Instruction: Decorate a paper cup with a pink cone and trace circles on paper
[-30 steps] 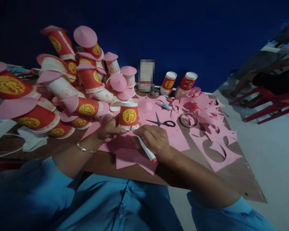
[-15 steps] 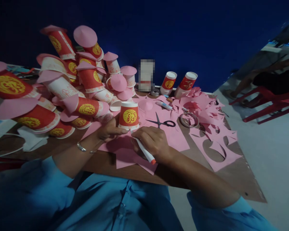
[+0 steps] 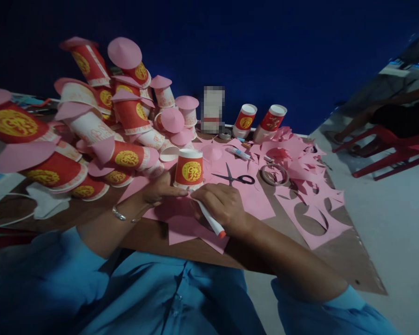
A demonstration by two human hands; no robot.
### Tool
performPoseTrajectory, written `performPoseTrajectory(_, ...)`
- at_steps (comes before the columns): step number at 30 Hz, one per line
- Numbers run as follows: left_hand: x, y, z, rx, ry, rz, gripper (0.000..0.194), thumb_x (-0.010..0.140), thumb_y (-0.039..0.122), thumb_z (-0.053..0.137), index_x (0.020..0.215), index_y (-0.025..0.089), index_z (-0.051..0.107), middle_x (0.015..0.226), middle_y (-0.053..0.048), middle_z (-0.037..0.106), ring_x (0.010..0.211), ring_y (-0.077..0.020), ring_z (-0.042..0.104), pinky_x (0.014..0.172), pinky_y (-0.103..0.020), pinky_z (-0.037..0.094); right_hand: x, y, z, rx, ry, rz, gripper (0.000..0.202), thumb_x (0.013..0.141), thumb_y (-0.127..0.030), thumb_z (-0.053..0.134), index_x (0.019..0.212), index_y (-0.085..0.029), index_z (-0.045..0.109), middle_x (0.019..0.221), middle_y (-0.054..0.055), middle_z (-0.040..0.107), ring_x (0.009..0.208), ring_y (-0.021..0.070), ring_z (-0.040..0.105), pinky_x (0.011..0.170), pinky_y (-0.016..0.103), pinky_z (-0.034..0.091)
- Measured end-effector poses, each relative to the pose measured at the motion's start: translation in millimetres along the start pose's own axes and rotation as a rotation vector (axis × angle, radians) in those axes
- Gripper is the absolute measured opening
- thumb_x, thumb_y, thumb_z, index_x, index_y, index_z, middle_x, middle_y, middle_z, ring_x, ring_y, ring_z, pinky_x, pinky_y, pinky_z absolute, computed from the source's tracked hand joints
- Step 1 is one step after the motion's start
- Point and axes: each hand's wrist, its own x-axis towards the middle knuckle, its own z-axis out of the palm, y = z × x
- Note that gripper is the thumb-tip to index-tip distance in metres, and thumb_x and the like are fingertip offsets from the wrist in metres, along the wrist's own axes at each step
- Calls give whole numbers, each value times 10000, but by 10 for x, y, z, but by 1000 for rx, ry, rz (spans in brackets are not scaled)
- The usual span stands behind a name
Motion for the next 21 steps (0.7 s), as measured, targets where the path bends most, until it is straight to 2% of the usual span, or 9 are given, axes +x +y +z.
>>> performPoseTrajectory(9,3,-18,-20,33,19,-36,950,618,274,994,1465,216,568,1298,-152,752,1220,-353,702,978,-426,564,-14,8,-1,24,-26,-3,154,957,-161,658,1106,-179,625,860,64,765,723,177,743,613,282,565)
performPoseTrajectory(15,7,-6,-11,39,6,-31,760,625,222,972,1307,197,636,1229,-123,768,1118,-297,723,970,-418,564,1,14,-19,29,-53,-14,160,933,-140,650,1083,-188,620,835,49,756,689,167,725,585,280,532)
performPoseTrajectory(21,20,-26,-36,25,7,-54,851,593,245,995,1341,204,592,1294,-132,745,1129,-312,720,986,-444,559,6,12,-26,13,-65,-5,142,938,-121,632,1035,-218,598,778,1,751,632,138,704,573,265,491)
